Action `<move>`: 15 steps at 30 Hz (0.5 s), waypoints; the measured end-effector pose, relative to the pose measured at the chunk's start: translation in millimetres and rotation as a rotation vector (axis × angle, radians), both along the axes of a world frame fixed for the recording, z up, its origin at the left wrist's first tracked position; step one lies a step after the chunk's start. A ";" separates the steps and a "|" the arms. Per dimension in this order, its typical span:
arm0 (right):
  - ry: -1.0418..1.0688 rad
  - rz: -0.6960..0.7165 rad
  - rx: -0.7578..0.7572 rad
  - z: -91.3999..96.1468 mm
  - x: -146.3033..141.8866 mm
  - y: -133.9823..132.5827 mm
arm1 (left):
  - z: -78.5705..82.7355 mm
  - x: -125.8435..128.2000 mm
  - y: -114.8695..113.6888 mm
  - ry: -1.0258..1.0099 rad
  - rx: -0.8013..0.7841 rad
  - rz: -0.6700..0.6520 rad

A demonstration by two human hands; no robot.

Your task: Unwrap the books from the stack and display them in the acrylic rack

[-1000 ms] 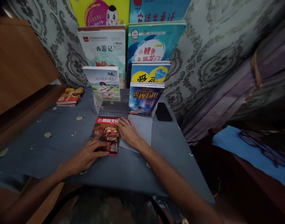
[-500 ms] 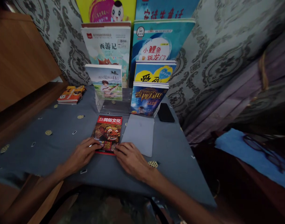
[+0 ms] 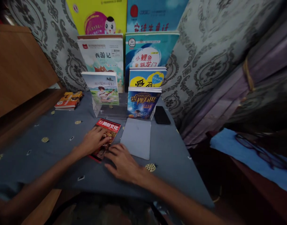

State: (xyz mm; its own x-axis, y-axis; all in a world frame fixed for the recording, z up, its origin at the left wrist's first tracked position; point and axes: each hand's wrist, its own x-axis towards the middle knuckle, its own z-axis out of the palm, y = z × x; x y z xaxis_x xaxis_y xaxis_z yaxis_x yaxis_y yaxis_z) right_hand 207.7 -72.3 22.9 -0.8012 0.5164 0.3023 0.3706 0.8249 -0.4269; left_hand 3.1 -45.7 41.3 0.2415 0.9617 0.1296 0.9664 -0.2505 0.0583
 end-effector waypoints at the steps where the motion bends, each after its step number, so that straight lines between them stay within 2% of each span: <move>1: -0.020 0.050 -0.009 1.3 -4.0 -2.9 | 0.6 2.3 2.0 0.031 0.006 0.003; 5: -0.082 0.211 0.035 4.3 -18.4 -4.2 | 0.9 13.2 5.1 0.134 0.040 0.024; 8: -0.070 0.259 0.029 5.7 -21.3 9.7 | 0.3 19.8 4.1 0.130 0.029 0.037; 10: -0.041 0.226 -0.001 5.7 -18.2 24.2 | -0.6 22.8 3.7 0.131 0.031 0.030; 15: 0.068 0.037 0.002 -3.1 0.5 59.4 | -2.5 29.4 5.6 0.194 0.009 0.007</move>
State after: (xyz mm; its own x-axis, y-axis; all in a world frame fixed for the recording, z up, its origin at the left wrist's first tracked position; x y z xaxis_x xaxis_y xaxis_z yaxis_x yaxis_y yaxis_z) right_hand 208.2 -12.9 19.8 -0.7971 0.4866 0.3575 0.3104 0.8380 -0.4487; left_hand 32.5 -40.2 38.7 0.2558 0.9625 0.0898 0.9611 -0.2431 -0.1314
